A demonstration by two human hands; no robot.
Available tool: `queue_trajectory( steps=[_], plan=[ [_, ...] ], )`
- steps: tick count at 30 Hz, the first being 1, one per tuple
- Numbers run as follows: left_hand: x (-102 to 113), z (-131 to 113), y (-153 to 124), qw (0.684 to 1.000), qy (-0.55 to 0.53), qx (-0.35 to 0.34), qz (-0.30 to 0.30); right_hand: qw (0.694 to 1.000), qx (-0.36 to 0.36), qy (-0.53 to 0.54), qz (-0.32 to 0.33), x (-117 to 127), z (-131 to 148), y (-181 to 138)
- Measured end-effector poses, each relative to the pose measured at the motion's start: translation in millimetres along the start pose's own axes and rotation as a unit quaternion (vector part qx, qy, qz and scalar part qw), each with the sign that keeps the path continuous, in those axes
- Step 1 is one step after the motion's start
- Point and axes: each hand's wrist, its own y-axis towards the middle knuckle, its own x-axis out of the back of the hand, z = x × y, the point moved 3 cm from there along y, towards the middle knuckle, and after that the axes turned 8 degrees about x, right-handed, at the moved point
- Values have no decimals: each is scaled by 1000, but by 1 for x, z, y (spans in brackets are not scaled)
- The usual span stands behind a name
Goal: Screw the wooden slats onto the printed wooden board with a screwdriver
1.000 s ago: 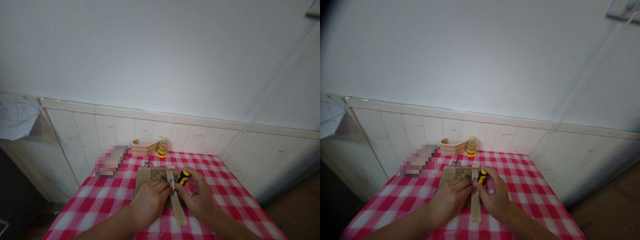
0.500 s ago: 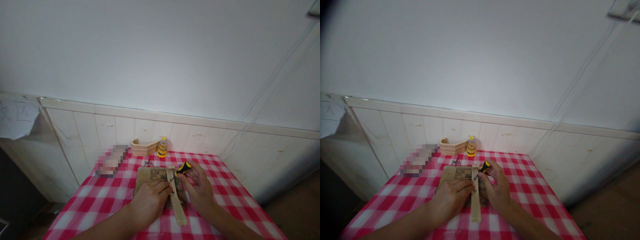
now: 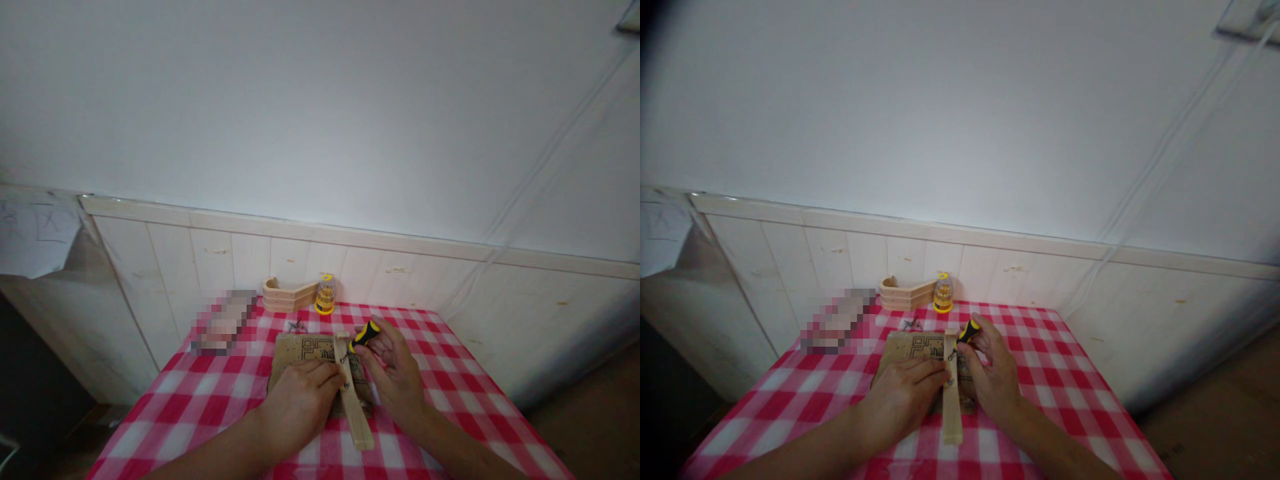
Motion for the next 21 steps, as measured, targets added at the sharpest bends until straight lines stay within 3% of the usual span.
queue_trajectory(
  steps=[7,21],
  plan=[
    [-1,0,0,1000,-2,-8,-3,999,14,9,35,-2,4,-1],
    [0,0,1,1000,-6,-10,-2,996,42,-81,11,1,0,-2]
  ],
)
